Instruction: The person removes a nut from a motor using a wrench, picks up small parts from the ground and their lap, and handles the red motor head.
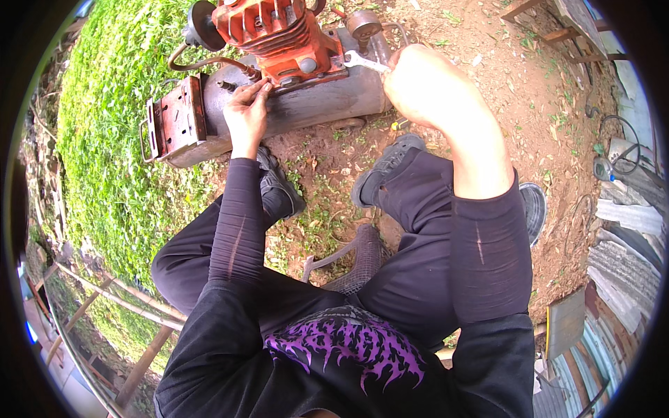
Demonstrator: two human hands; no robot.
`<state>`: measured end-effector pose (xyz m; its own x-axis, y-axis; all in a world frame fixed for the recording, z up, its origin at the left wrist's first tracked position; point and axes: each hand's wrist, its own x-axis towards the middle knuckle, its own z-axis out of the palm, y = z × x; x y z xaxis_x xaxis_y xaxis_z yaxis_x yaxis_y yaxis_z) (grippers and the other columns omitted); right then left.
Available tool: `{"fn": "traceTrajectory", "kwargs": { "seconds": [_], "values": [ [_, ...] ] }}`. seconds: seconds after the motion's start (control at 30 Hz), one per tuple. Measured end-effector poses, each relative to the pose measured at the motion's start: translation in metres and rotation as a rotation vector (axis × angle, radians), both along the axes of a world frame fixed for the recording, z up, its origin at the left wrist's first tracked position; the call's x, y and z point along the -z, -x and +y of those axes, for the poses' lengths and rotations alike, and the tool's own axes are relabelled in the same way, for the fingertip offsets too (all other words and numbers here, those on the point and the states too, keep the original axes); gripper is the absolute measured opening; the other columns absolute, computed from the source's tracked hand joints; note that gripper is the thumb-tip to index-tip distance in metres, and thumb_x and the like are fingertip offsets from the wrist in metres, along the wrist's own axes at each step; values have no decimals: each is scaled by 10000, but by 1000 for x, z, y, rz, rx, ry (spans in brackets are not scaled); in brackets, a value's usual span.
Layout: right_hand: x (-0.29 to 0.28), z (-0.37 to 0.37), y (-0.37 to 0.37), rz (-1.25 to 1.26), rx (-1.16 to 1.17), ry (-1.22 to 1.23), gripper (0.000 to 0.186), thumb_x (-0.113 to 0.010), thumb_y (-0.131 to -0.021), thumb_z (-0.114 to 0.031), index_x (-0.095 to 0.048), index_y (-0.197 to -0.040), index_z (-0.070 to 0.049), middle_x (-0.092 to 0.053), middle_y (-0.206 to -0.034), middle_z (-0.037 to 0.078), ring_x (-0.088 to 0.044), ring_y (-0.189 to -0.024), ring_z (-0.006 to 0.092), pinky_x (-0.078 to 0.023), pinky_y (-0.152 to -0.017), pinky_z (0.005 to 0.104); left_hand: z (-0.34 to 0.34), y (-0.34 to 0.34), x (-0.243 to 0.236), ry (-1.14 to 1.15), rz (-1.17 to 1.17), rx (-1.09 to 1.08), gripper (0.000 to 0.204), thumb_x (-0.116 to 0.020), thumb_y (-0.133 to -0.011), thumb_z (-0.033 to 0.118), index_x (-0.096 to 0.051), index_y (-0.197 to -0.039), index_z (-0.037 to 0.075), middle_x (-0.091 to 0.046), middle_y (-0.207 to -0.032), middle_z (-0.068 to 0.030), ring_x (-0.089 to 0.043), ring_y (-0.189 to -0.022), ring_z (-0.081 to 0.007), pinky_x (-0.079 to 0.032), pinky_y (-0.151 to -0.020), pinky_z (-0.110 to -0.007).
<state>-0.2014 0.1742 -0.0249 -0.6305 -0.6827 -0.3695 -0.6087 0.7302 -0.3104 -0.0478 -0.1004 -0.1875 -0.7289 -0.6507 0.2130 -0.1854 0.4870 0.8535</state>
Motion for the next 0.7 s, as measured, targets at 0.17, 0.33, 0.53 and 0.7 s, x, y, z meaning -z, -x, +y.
{"fn": "traceTrajectory", "kwargs": {
  "seconds": [0.17,0.33,0.53,0.7],
  "values": [
    [0,0,-1,-2,-9,28,289,-558,-962,-223,-736,-1021,-4,-682,-785,204,-675,-762,304,-494,-717,414,-1,1,0,22,-38,16,205,-746,-857,52,-774,-1059,32,-699,-885,-133,-660,-821,-199,-507,-795,-304],
    [-4,-2,-5,-27,49,46,291,-558,-967,-229,-737,-1026,-7,-683,-783,201,-674,-759,295,-493,-714,415,1,-1,-5,39,-58,21,217,-732,-866,47,-772,-1079,45,-678,-899,-126,-644,-835,-204,-499,-814,-304],
    [-2,1,-6,10,36,83,291,-553,-974,-235,-737,-1029,-16,-691,-811,204,-683,-793,298,-500,-741,415,3,1,-5,37,-72,18,222,-746,-862,71,-777,-1082,66,-656,-894,-108,-629,-855,-200,-492,-837,-309],
    [-10,-6,-7,-69,115,23,288,-545,-977,-229,-737,-1027,-21,-697,-836,215,-690,-818,313,-507,-762,415,6,2,-5,138,-33,-7,237,-764,-845,72,-778,-1082,69,-647,-913,-98,-611,-869,-199,-488,-846,-315]
  ]
}}
